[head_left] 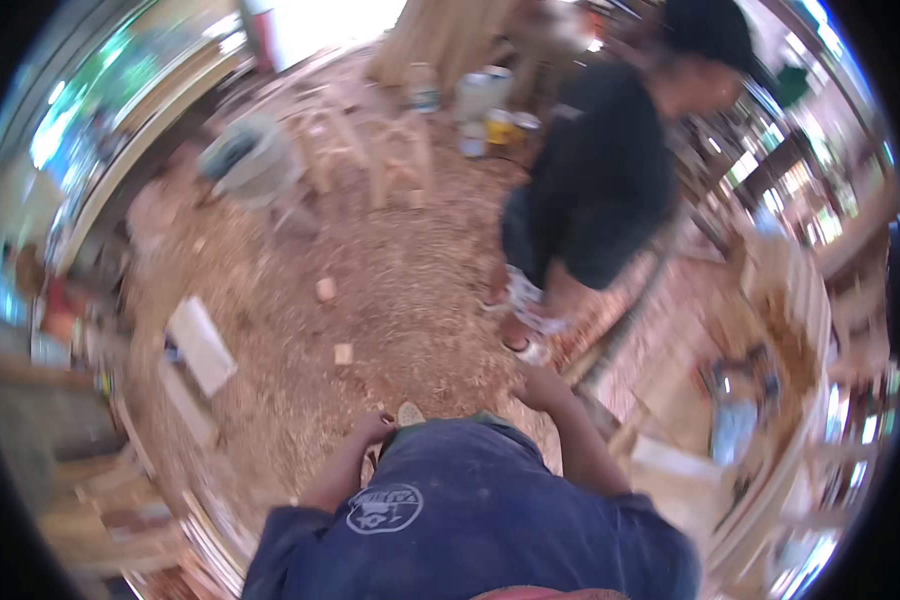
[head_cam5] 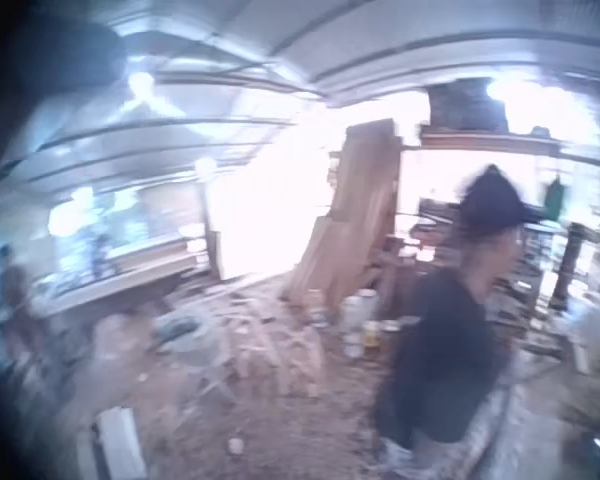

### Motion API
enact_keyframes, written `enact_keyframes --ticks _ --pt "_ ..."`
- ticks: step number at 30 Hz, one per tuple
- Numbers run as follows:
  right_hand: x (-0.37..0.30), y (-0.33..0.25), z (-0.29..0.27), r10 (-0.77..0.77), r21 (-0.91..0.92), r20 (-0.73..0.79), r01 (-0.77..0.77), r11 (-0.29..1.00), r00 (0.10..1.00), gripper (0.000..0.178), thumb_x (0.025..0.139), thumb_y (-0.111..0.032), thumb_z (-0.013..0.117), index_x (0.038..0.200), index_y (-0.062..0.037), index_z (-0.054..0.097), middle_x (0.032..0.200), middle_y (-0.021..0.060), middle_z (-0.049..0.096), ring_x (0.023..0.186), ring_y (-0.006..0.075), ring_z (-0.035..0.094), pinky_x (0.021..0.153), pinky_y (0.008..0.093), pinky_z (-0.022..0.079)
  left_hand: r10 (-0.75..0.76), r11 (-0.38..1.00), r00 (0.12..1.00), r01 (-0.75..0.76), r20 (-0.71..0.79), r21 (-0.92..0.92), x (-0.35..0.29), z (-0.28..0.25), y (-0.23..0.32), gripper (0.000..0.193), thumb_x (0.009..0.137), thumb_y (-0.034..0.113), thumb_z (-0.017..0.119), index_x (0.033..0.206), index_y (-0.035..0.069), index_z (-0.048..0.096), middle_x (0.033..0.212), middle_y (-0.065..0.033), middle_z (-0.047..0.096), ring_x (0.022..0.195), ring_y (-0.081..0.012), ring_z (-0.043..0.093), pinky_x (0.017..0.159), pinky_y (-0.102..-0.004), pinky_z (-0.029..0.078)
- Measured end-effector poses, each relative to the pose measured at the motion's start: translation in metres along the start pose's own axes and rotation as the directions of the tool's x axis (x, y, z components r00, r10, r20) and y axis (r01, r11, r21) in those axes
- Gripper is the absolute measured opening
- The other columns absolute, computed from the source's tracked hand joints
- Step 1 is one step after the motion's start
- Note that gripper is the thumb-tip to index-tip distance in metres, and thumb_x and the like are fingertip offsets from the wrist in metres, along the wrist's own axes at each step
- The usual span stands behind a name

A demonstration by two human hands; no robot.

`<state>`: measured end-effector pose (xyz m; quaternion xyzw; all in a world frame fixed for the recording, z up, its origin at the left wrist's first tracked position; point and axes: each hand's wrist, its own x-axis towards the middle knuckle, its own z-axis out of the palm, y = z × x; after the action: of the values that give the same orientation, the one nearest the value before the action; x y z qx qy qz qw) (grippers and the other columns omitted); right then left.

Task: The person sands the surface of a wooden board using a power sander, fits wooden pieces together to form a frame, hammers nails into the joints to secure them, and uses a square tool to check the alignment of the components.

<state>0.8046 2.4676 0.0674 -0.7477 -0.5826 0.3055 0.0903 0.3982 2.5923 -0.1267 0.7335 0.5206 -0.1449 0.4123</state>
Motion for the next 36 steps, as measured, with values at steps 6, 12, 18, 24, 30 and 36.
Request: enact_keyframes --ticks 6,12,18,24,30,36 --pt "0.050 -0.054 0.076 0.129 -0.007 0.267 -0.132 0.991 0.955 0.038 0.091 -0.031 0.061 0.119 -0.0068 0.073 0.113 0.0257 0.072 0.107 0.0438 0.068 0.097 0.0511 0.053 -0.089 0.996 0.995 0.089 -0.044 0.001 0.023 -0.091 -0.127 0.037 0.087 0.041 0.067 0.110 0.014 0.080 0.109 -0.0150 0.077 0.103 -0.0340 0.074 0.090 -0.0431 0.057" --pt "0.174 -0.145 0.059 0.082 -0.148 0.338 -0.033 0.988 0.938 0.048 0.092 -0.037 0.066 0.130 -0.0086 0.070 0.112 0.0202 0.076 0.109 0.0378 0.071 0.098 0.0467 0.054 -0.240 0.958 0.965 0.218 -0.108 -0.185 0.027 -0.153 -0.189 0.035 0.086 0.038 0.066 0.107 0.013 0.080 0.105 -0.0164 0.077 0.098 -0.0353 0.074 0.087 -0.0461 0.058" --pt "0.357 -0.190 0.051 -0.007 -0.316 0.431 0.158 0.936 0.902 0.054 0.092 -0.042 0.067 0.136 -0.0117 0.067 0.115 0.0182 0.075 0.114 0.0365 0.069 0.100 0.0461 0.054 -0.240 0.955 0.968 0.222 -0.076 -0.199 0.094 -0.165 -0.227 0.032 0.084 0.036 0.068 0.105 0.015 0.080 0.104 -0.0152 0.077 0.097 -0.0342 0.074 0.087 -0.0460 0.058" --pt "0.548 -0.316 0.055 -0.116 -0.500 0.630 0.515 0.697 0.768 0.056 0.092 -0.040 0.068 0.138 -0.0074 0.065 0.120 0.0198 0.074 0.114 0.0408 0.069 0.101 0.0463 0.053 -0.424 0.814 0.875 0.255 -0.234 -0.522 0.096 -0.225 -0.259 0.033 0.084 0.037 0.069 0.105 0.014 0.081 0.101 -0.0150 0.078 0.093 -0.0325 0.075 0.084 -0.0441 0.058" --pt "0.692 -0.516 0.047 -0.458 -0.322 0.614 0.734 0.598 0.643 0.042 0.089 -0.028 0.067 0.122 -0.0035 0.069 0.105 0.0251 0.074 0.099 0.0431 0.071 0.088 0.0509 0.056 -0.633 0.576 0.736 0.240 -0.240 -0.782 0.117 -0.304 -0.320 0.031 0.084 0.035 0.068 0.102 0.013 0.080 0.097 -0.0140 0.078 0.090 -0.0316 0.074 0.081 -0.0438 0.057" --pt "0.764 -0.655 0.067 -0.624 -0.025 0.402 0.690 0.724 0.670 0.041 0.090 -0.027 0.067 0.122 -0.0015 0.068 0.103 0.0251 0.074 0.104 0.0421 0.070 0.091 0.0514 0.053 -0.644 0.620 0.657 0.146 -0.392 -0.771 0.153 -0.372 -0.380 0.030 0.086 0.034 0.064 0.097 0.011 0.080 0.090 -0.0161 0.076 0.090 -0.0330 0.074 0.081 -0.0458 0.057"
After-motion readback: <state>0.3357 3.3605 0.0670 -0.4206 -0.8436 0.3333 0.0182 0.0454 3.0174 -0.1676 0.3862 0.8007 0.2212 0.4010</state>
